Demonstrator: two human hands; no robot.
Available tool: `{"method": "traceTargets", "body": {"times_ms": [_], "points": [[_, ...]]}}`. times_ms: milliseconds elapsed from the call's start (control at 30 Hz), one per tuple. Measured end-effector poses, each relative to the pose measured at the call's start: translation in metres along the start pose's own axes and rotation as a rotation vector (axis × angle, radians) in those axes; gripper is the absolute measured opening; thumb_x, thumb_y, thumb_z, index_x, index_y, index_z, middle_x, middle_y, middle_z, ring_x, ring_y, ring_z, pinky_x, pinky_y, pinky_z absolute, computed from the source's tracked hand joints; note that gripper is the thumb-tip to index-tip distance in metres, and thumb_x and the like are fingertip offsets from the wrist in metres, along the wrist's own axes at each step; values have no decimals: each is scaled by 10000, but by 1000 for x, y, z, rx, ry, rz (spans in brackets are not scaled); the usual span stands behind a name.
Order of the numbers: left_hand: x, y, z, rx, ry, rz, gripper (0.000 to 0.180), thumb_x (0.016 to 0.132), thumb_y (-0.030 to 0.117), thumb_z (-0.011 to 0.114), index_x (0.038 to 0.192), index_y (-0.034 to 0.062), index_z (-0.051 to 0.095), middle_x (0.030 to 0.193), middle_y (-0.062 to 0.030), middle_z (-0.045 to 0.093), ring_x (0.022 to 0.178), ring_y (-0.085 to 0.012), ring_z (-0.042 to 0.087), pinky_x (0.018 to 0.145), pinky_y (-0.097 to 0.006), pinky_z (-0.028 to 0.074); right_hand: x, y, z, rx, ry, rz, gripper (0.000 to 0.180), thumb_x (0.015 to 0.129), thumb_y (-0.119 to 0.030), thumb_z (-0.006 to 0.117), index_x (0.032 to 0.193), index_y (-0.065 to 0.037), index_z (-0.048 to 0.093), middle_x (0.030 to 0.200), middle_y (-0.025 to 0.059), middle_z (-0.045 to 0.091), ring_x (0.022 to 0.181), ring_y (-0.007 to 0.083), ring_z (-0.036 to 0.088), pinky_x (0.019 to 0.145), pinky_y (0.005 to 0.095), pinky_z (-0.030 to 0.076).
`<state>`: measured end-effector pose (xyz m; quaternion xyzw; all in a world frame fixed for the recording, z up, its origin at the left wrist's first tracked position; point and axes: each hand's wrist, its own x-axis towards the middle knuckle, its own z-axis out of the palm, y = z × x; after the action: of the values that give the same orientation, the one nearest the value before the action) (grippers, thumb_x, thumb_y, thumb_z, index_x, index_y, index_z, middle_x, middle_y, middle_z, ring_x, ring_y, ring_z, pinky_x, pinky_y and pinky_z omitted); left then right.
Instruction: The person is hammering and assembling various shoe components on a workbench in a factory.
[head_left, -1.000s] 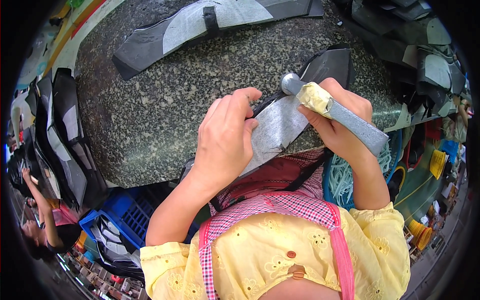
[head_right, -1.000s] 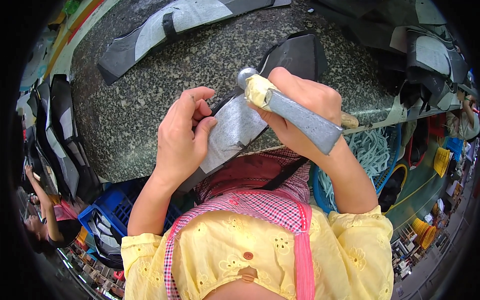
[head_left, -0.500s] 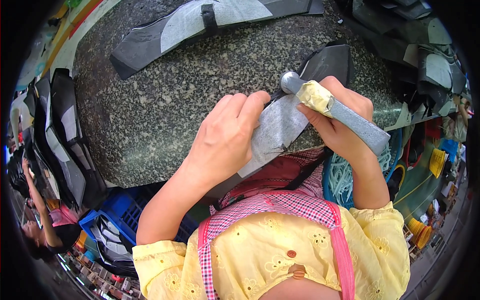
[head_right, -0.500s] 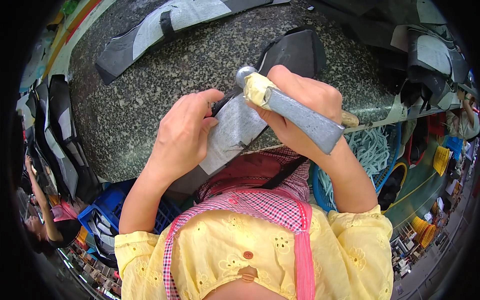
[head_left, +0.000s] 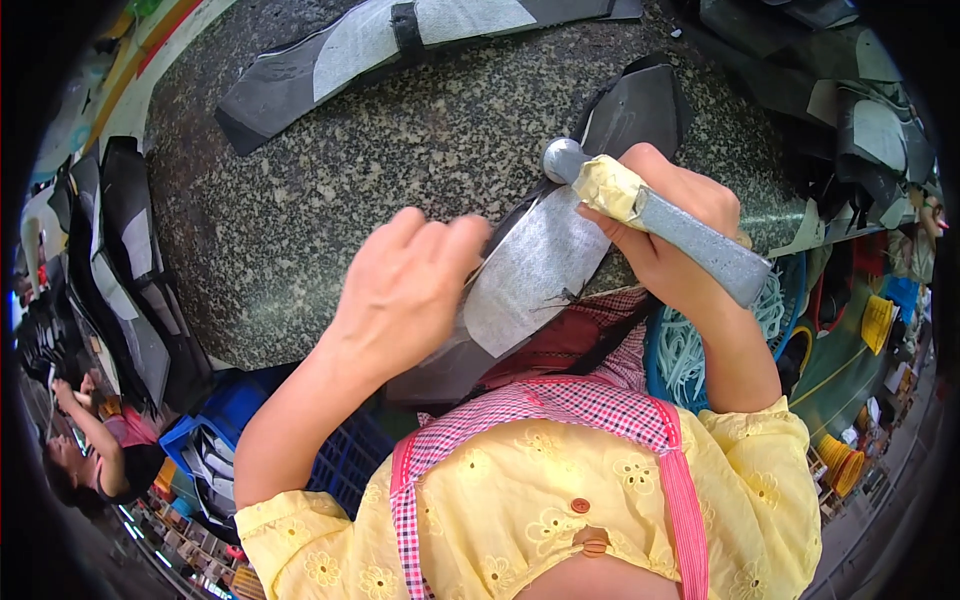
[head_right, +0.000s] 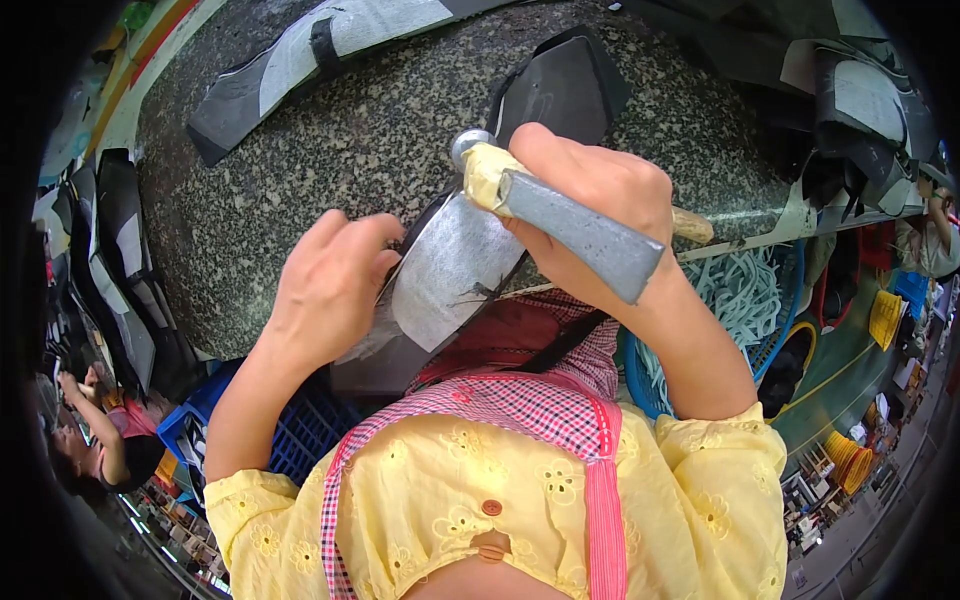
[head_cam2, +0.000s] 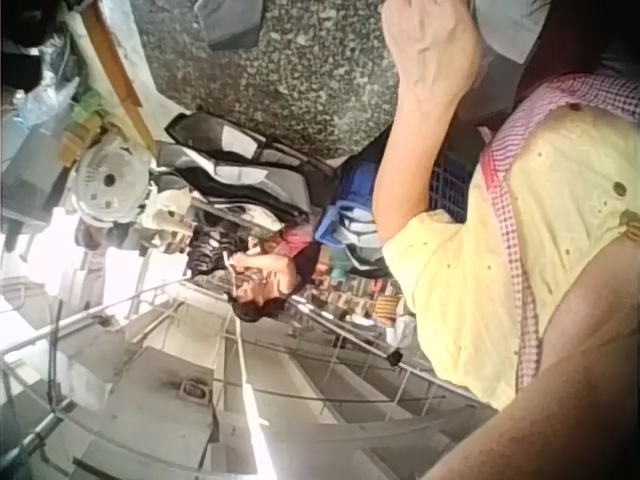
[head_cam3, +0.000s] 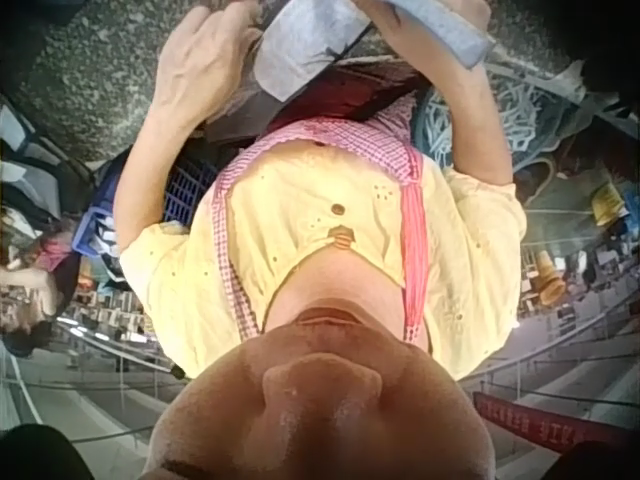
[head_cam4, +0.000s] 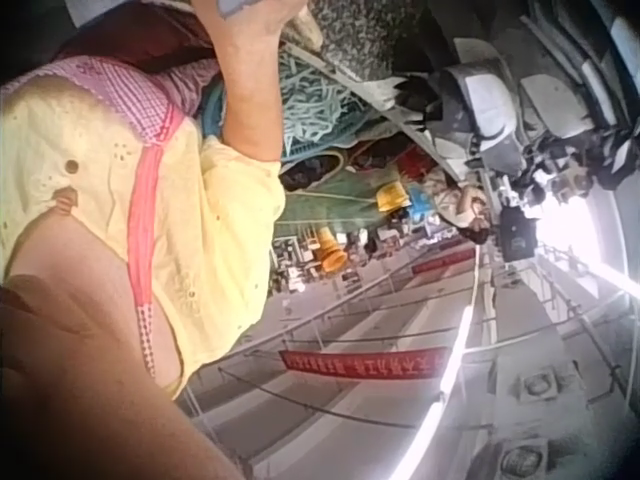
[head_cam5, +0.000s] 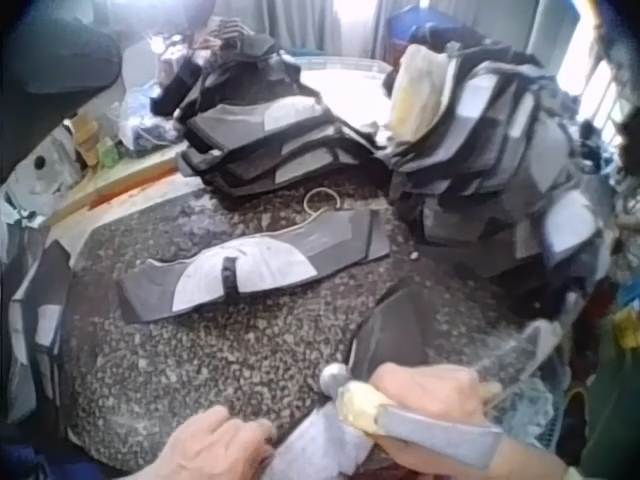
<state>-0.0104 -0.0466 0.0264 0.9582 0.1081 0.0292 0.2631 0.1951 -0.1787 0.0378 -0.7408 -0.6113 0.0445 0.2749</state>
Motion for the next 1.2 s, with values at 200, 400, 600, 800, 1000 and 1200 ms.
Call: {"method": "traceTargets", "body": {"times_ms": [200,400,600,800,1000,1200], "points": [[3,18,8,-187,245,-178,346,786,105,729,1100,-7,637,923,-111,635,847,-260,624,736,-340,509,0,2,2,28,8,41,304,775,-330,739,791,-112,529,641,86,585,575,279,616,472,351,453],[-4,24,22,-283,323,-298,232,751,46,757,963,11,669,831,-98,633,680,-199,627,612,-293,508,0,-2,0,-19,-2,1,296,779,-321,736,793,-109,530,647,84,590,579,277,619,477,347,459],[3,28,18,-334,271,-370,166,756,31,726,885,19,622,800,-95,597,693,-237,602,627,-337,489,-1,1,-2,0,3,-4,267,786,-287,738,795,-108,540,652,83,596,576,281,614,481,343,466],[6,32,19,-271,229,-241,97,788,8,647,851,19,574,777,-100,524,781,-280,517,714,-364,425,-22,10,-37,685,362,230,229,861,-125,721,1039,1,651,852,24,640,710,115,589,599,261,461],[5,45,-10,-135,555,173,157,691,29,657,818,40,566,862,-108,579,756,-292,558,642,-347,470,-36,71,-66,1234,495,444,350,977,-295,553,1090,36,574,815,20,567,659,89,502,603,235,439],[-7,61,-18,431,952,567,204,797,74,624,941,209,570,998,-21,542,970,-257,514,823,-379,478,-55,52,-21,1756,-185,409,848,800,-779,461,1169,-20,541,1055,121,634,775,65,611,722,237,551]]}}
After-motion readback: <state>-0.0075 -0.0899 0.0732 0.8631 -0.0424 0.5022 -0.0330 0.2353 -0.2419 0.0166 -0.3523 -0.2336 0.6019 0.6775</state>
